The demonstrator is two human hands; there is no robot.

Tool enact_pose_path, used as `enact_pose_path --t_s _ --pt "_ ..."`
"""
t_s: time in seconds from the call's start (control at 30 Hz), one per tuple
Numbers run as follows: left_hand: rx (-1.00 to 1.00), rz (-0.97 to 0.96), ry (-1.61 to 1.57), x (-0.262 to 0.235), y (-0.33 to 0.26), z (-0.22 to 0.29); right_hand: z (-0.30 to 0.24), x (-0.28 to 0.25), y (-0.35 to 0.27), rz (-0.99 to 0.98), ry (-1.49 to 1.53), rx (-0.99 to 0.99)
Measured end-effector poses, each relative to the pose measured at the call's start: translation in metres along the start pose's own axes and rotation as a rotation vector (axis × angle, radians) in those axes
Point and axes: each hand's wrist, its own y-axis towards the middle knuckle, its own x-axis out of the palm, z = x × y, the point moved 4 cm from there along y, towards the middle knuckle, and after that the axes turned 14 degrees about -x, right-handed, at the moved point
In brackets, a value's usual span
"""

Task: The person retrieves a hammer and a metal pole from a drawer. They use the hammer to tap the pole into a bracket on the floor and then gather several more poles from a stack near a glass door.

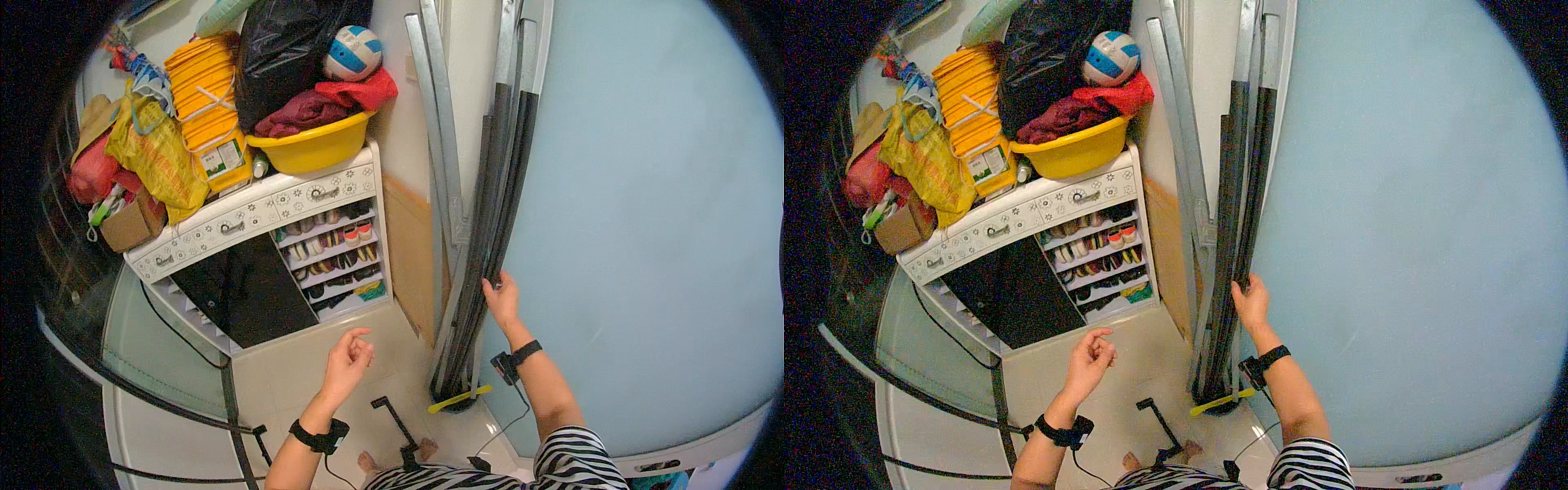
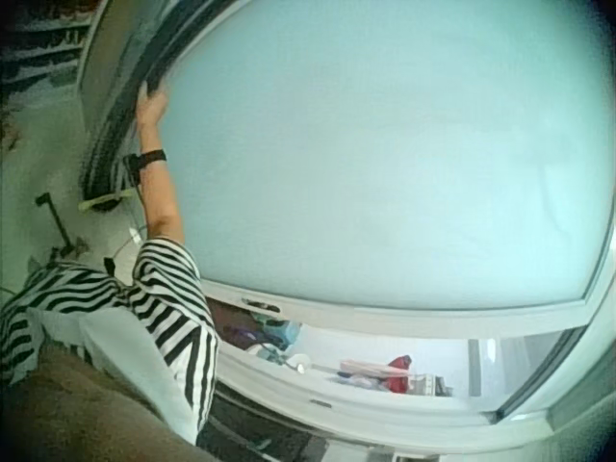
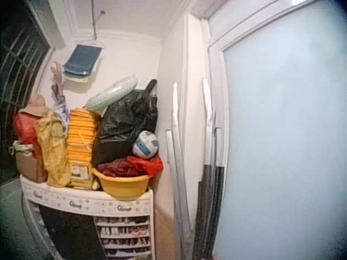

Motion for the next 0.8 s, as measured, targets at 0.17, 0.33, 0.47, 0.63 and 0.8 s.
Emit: enact_pose_path --t_s 0.17,0.33,0.47,0.63,0.8 --pt "0.069 -0.108 -0.043 0.016 0.023 0.009 0.012 -0.011 -0.005 0.085 -0.034 0.018" --pt "0.059 -0.240 -0.015 0.042 0.047 0.028 -0.001 -0.022 0.001 0.015 -0.081 0.077" --pt "0.120 -0.290 -0.065 0.060 0.057 0.031 -0.012 -0.018 0.002 -0.011 -0.005 0.190" --pt "0.110 -0.342 -0.047 0.089 0.069 0.037 -0.015 -0.014 -0.001 -0.001 0.050 0.190" --pt "0.231 -0.294 0.041 0.114 0.086 0.044 0.006 -0.020 -0.001 -0.138 -0.198 0.019"
